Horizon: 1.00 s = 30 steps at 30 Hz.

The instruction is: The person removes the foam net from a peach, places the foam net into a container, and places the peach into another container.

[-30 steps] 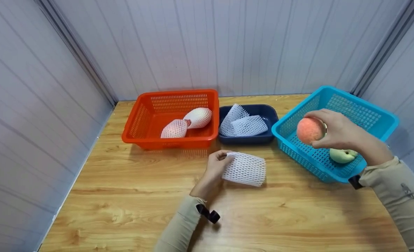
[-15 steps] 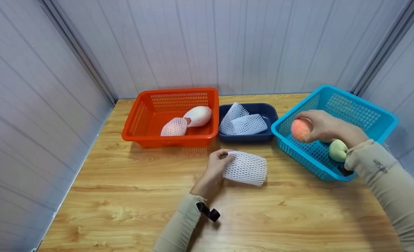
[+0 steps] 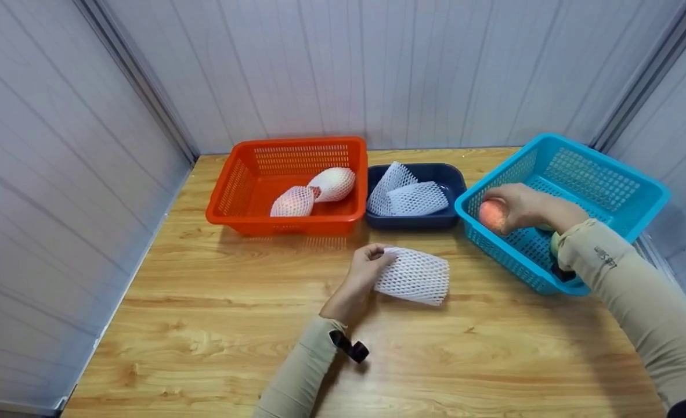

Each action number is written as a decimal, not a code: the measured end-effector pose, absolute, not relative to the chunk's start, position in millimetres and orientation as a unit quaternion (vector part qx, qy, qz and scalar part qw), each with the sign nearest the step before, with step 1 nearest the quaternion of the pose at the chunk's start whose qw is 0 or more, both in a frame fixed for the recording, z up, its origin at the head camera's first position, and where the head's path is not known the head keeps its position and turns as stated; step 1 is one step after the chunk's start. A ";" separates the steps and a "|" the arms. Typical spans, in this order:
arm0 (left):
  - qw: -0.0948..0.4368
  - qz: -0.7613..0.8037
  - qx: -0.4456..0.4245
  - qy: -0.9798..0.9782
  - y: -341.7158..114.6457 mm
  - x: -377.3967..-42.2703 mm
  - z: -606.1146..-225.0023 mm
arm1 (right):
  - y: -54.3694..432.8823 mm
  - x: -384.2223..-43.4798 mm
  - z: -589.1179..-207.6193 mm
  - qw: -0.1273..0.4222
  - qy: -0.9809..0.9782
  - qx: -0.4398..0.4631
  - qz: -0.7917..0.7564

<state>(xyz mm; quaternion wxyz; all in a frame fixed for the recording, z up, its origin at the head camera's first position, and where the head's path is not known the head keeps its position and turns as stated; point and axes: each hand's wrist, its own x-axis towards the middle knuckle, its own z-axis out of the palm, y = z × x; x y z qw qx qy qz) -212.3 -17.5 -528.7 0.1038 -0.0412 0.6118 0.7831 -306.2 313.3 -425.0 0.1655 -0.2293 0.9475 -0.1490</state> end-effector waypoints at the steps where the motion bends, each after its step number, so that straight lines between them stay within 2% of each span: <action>1: 0.106 0.784 -0.042 0.610 -17.8 -212.5 -528.8 | 312.9 -307.4 -427.0 0.168 0.948 -0.228 -0.147; 10: 0.107 0.778 -0.048 0.617 -19.9 -210.8 -526.3 | 305.3 -313.8 -435.5 0.172 0.944 -0.247 -0.136; 30: 0.104 0.755 -0.026 0.647 -23.0 -215.7 -533.0 | 308.1 -314.7 -442.2 0.188 0.949 -0.207 -0.146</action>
